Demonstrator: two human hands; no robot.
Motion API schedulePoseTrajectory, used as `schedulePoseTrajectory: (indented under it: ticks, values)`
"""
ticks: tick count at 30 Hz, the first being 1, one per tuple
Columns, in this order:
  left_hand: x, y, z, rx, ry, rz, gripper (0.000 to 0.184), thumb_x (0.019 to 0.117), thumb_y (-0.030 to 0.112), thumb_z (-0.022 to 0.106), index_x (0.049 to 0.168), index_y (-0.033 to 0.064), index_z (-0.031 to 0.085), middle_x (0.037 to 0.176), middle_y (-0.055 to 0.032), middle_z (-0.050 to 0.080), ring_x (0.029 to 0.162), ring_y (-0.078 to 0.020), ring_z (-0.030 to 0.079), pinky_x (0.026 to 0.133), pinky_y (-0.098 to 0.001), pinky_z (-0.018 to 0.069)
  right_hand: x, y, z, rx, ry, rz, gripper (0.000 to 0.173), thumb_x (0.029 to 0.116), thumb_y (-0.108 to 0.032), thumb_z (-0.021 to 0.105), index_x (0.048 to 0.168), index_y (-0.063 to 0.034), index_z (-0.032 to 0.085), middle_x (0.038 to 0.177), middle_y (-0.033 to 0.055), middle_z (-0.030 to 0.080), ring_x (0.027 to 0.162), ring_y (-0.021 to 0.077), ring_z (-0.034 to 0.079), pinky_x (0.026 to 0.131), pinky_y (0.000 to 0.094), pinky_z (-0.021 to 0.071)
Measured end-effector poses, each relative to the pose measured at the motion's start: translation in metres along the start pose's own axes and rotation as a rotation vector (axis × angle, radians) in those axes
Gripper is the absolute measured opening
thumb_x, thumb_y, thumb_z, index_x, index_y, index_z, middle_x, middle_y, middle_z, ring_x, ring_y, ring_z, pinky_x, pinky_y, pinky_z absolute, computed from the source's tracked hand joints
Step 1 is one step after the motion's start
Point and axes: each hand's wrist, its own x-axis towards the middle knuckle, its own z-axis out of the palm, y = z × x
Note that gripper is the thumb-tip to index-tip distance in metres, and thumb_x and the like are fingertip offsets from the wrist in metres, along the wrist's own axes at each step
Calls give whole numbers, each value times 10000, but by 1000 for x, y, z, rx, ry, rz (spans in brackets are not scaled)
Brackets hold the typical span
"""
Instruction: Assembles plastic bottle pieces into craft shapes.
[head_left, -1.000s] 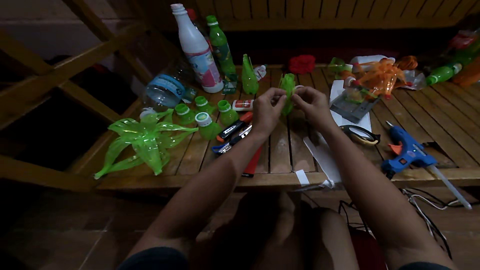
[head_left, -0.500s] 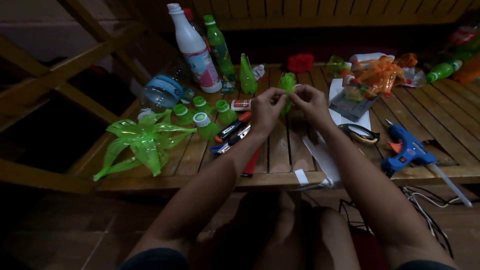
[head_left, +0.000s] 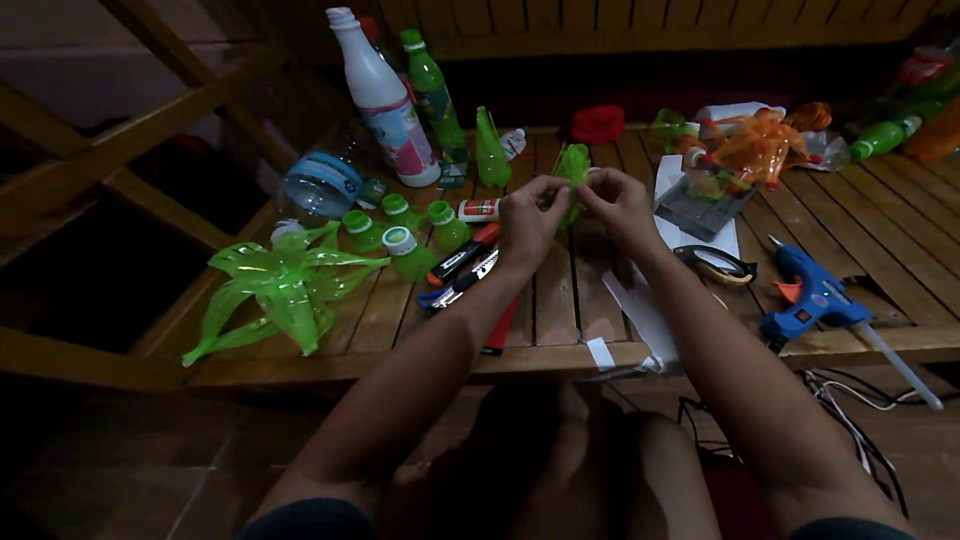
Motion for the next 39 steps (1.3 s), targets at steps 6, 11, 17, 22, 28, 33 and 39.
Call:
schedulePoseTrajectory:
  ticks: [6, 11, 17, 22, 28, 33, 39]
  values:
    - [0, 0, -1, 7, -3, -11, 207, 1012, 175, 650, 1114, 15, 733, 1026, -104, 736, 866, -114, 706, 770, -272, 580, 1, 4, 0, -27, -15, -24, 217, 992, -166, 657, 1104, 19, 665, 1027, 107, 681, 873, 124, 680, 802, 324, 595]
    - [1, -2, 1, 11, 10, 10, 202, 1006, 166, 656, 1106, 9, 733, 1022, -104, 740, 863, -107, 708, 776, -263, 578, 1, 3, 0, -12, -15, -41, 210, 991, -161, 658, 1095, 22, 661, 1003, 96, 681, 852, 108, 677, 793, 306, 593]
    - [0, -3, 1, 12, 15, 10, 190, 1002, 162, 661, 1098, 15, 734, 997, -98, 739, 833, -97, 701, 755, -253, 574, 0, 1, 0, -10, -20, -27, 214, 997, -157, 652, 1111, 24, 655, 1003, 97, 680, 851, 108, 680, 792, 307, 595]
    - [1, -2, 1, 17, 14, 9, 178, 1001, 156, 655, 1079, 18, 736, 998, -98, 739, 858, -100, 700, 785, -259, 569, 0, 0, 1, -10, -19, -19, 207, 996, -161, 651, 1098, 20, 656, 982, 91, 676, 833, 105, 673, 785, 305, 590]
    - [1, -1, 0, 2, 4, -9, 173, 999, 145, 651, 1077, 13, 731, 994, -97, 734, 833, -90, 691, 759, -246, 562, -1, -6, 0, 48, -40, -20, 239, 1005, -149, 630, 1158, 34, 624, 989, 77, 659, 865, 80, 642, 795, 262, 557]
    - [0, -2, 1, -12, -4, -13, 171, 999, 159, 656, 1070, 21, 728, 988, -82, 732, 833, -73, 687, 757, -236, 561, 0, -6, 0, 119, 27, -20, 168, 1000, -112, 628, 1097, 24, 639, 939, 45, 653, 809, 48, 630, 762, 228, 553]
    - [0, -2, 1, -29, -7, -3, 165, 995, 146, 656, 1061, 12, 723, 965, -79, 723, 812, -63, 674, 739, -226, 555, -1, -8, 1, 133, 26, -33, 189, 999, -83, 598, 1138, 44, 609, 934, 46, 638, 800, 36, 616, 752, 216, 541]
